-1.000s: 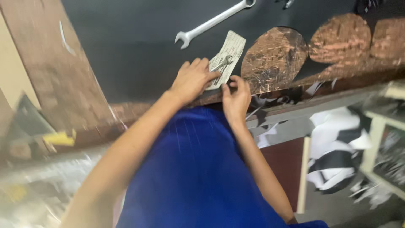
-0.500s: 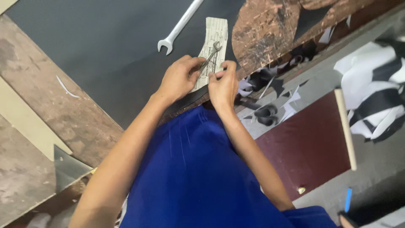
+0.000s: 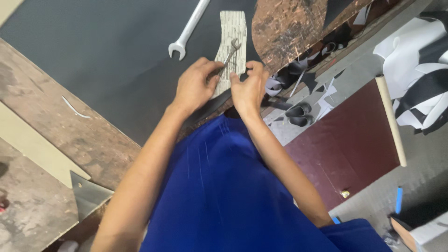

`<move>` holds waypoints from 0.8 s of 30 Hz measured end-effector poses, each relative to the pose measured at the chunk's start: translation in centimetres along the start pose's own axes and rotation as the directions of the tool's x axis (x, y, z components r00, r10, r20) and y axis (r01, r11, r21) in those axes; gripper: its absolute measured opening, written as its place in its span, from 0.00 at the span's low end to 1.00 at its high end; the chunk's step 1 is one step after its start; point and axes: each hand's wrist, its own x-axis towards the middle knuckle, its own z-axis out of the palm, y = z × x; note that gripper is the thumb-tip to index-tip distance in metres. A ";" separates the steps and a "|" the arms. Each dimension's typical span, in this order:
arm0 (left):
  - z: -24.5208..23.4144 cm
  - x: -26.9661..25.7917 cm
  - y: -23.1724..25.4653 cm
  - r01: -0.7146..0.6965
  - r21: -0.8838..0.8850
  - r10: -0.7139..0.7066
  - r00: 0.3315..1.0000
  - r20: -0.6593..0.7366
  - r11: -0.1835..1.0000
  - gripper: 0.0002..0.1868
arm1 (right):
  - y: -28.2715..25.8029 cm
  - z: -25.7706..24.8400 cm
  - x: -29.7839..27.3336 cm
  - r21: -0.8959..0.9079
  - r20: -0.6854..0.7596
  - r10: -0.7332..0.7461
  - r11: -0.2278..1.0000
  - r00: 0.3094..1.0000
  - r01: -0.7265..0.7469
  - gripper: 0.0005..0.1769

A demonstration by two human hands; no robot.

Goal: The person places a circular template on a black sheet and uses shears to cut around it, then repeats the process with a newspaper template to cut a curved shape from the same material.

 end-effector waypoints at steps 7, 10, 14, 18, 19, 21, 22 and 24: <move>0.3 -0.2 -0.3 0.012 -0.032 -0.012 1.000 0.010 0.999 0.15 | -0.3 -0.6 0.0 0.082 0.186 0.228 0.966 0.956 -0.246 0.28; 0.3 -0.2 -0.4 0.019 -0.027 -0.018 1.000 0.017 0.999 0.14 | -0.3 -0.6 -0.5 0.000 0.053 0.075 0.997 0.996 -0.075 0.26; 0.4 -0.4 -0.5 -0.003 -0.025 0.004 1.000 0.006 1.000 0.15 | 0.1 -0.1 -1.0 0.038 0.075 0.101 0.994 0.992 -0.104 0.30; 0.2 -0.3 -0.5 -0.055 -0.009 0.055 0.998 -0.006 0.998 0.14 | 0.4 0.6 -0.3 0.014 0.156 0.210 0.977 0.965 -0.215 0.28; 0.2 0.0 -0.5 -0.056 -0.017 0.056 0.998 -0.005 0.998 0.14 | 0.5 0.7 0.2 0.019 0.121 0.177 0.983 0.977 -0.181 0.26; 0.3 -0.4 -0.5 -0.034 -0.032 0.034 0.999 0.003 0.999 0.14 | 0.6 0.9 0.0 0.021 0.071 0.119 0.992 0.990 -0.121 0.21; 0.2 -0.6 -0.6 -0.039 -0.025 0.039 0.999 0.001 0.999 0.14 | 0.6 1.0 -0.2 0.014 0.067 0.097 0.995 0.993 -0.098 0.19; 0.2 -0.6 -0.6 -0.057 -0.011 0.057 0.998 -0.004 0.998 0.14 | 0.4 0.9 -0.3 0.000 0.051 0.048 0.999 0.998 -0.048 0.17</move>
